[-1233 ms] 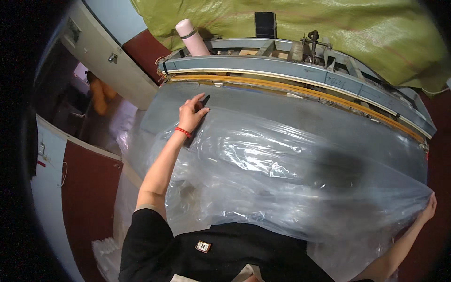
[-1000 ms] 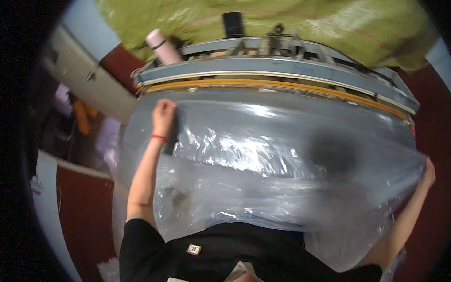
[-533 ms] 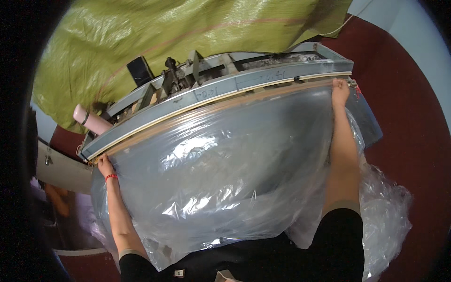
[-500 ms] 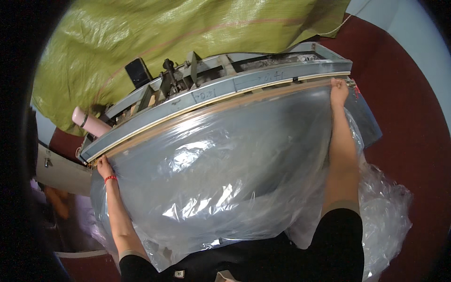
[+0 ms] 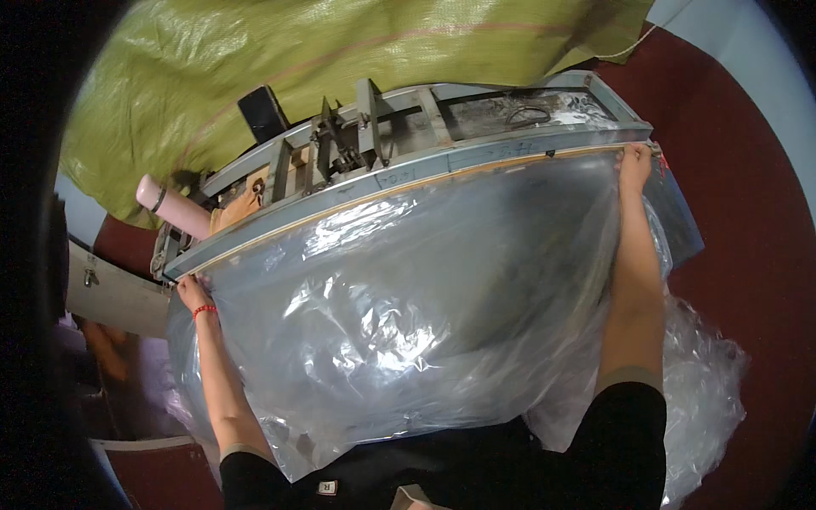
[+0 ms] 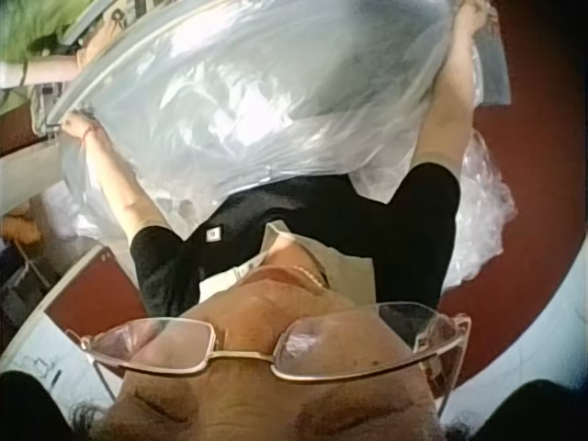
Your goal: The recorder is manipulating and sealing large transparent plastic sheets using a specialized heat-sealing machine.
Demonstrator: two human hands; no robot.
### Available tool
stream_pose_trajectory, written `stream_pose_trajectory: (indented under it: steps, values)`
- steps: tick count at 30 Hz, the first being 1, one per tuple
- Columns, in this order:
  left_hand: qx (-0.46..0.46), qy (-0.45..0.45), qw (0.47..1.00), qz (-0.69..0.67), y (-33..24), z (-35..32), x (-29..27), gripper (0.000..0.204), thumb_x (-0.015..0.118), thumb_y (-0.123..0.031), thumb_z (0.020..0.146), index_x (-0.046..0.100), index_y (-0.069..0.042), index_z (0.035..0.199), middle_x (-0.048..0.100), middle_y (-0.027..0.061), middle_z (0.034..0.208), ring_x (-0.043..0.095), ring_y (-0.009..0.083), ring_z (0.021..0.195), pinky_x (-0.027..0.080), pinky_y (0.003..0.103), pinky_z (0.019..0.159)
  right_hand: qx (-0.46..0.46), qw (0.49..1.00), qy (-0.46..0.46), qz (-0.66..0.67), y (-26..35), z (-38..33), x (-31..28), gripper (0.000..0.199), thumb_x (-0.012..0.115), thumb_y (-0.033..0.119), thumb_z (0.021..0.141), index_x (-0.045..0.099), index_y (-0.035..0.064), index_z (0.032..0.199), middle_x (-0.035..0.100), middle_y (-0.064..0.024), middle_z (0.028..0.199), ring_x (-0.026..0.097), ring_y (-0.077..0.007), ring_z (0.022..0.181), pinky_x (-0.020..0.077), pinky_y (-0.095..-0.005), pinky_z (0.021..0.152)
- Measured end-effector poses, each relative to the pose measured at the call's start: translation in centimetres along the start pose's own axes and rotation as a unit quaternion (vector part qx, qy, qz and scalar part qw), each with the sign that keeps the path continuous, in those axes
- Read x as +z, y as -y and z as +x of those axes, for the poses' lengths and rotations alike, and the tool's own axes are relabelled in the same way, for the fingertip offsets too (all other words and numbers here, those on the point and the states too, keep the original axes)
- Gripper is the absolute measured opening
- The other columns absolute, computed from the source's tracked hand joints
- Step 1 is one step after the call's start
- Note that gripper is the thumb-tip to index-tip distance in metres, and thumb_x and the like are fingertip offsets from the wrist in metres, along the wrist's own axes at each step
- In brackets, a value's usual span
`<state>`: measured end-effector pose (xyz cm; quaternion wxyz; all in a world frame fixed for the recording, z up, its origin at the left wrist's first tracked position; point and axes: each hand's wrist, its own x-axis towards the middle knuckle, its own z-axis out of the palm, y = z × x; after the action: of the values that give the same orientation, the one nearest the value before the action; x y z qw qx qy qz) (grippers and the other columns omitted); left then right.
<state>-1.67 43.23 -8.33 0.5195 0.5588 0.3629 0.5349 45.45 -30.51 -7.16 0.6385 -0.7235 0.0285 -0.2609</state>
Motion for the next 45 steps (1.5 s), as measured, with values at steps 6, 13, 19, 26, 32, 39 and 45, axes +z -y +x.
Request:
stream_pose_trajectory:
  steps: [6, 13, 19, 26, 32, 39, 45]
  values:
    - [0.034, 0.133, 0.984, 0.11, -2.4, -1.6, -2.1, 0.005, 0.049, -0.011, 0.082, 0.052, -0.007, 0.08, 0.049, -0.0028, 0.068, 0.046, 0.0066, 0.059, 0.037, 0.018, 0.051, -0.08, 0.991, 0.096, -0.044, 4.4, -3.1, -1.6, 0.03, 0.06, 0.026, 0.077, 0.063, -0.0009, 0.088, 0.061, -0.0054, 0.085, 0.054, -0.0107, 0.075, 0.0398, -0.023, 0.073]
    - [0.1, 0.277, 0.95, 0.105, -12.3, -10.9, -4.1, 0.003, 0.05, -0.003, 0.079, 0.05, -0.005, 0.078, 0.051, -0.0008, 0.077, 0.049, 0.008, 0.072, 0.04, 0.021, 0.067, -0.169, 0.916, -0.137, -0.336, 7.9, -5.2, -10.1, 0.026, 0.058, 0.024, 0.076, 0.064, 0.0026, 0.088, 0.062, -0.0136, 0.089, 0.06, -0.0221, 0.082, 0.0446, -0.0305, 0.073]
    - [0.122, 0.299, 0.942, 0.089, -16.2, -15.1, -7.1, 0.004, 0.051, 0.0, 0.078, 0.052, -0.003, 0.079, 0.053, -0.0007, 0.079, 0.05, 0.0073, 0.076, 0.04, 0.021, 0.069, -0.32, 0.937, 0.115, -0.078, 21.8, -18.8, 5.3, 0.024, 0.051, 0.016, 0.083, 0.055, 0.0036, 0.104, 0.056, -0.0098, 0.103, 0.052, -0.0204, 0.094, 0.0391, -0.0293, 0.083]
    - [0.204, 0.323, 0.911, 0.152, -19.1, -18.0, -10.3, 0.008, 0.052, 0.001, 0.076, 0.053, -0.001, 0.083, 0.055, 0.002, 0.08, 0.052, 0.0094, 0.079, 0.041, 0.023, 0.074, -0.451, 0.712, 0.526, 0.112, 29.8, -43.5, 20.8, 0.034, 0.066, 0.026, 0.069, 0.057, 0.0032, 0.092, 0.056, -0.0107, 0.094, 0.053, -0.0246, 0.089, 0.042, -0.034, 0.077]
    - [-0.074, 0.459, 0.854, 0.232, -17.4, -18.7, -15.5, 0.012, 0.055, -0.008, 0.079, 0.054, -0.002, 0.089, 0.057, 0.0019, 0.079, 0.052, 0.0091, 0.074, 0.043, 0.024, 0.069, -0.156, 0.669, 0.715, 0.131, 23.7, -43.3, 21.2, 0.015, 0.055, 0.015, 0.08, 0.056, 0.0003, 0.077, 0.055, -0.0006, 0.071, 0.049, -0.008, 0.069, 0.0405, -0.0225, 0.063]
    - [-0.07, 0.621, 0.689, 0.367, -7.8, -23.1, -20.8, 0.016, 0.057, -0.015, 0.079, 0.056, -0.002, 0.088, 0.059, 0.007, 0.076, 0.053, 0.014, 0.07, 0.043, 0.028, 0.067, -0.266, 0.844, 0.352, -0.304, 13.1, -21.9, 5.8, 0.018, 0.049, 0.021, 0.081, 0.057, 0.0054, 0.084, 0.058, -0.015, 0.08, 0.056, -0.0314, 0.075, 0.0422, -0.0357, 0.066]
    - [0.043, 0.492, 0.654, 0.572, -11.1, -11.7, -26.2, 0.023, 0.062, -0.005, 0.063, 0.06, -0.007, 0.086, 0.061, 0.0098, 0.086, 0.058, 0.024, 0.081, 0.045, 0.033, 0.071, -0.213, 0.813, 0.005, -0.542, 6.4, -4.0, -15.3, 0.032, 0.041, 0.039, 0.085, 0.055, 0.0125, 0.095, 0.059, -0.0135, 0.09, 0.055, -0.035, 0.082, 0.0422, -0.0423, 0.066]
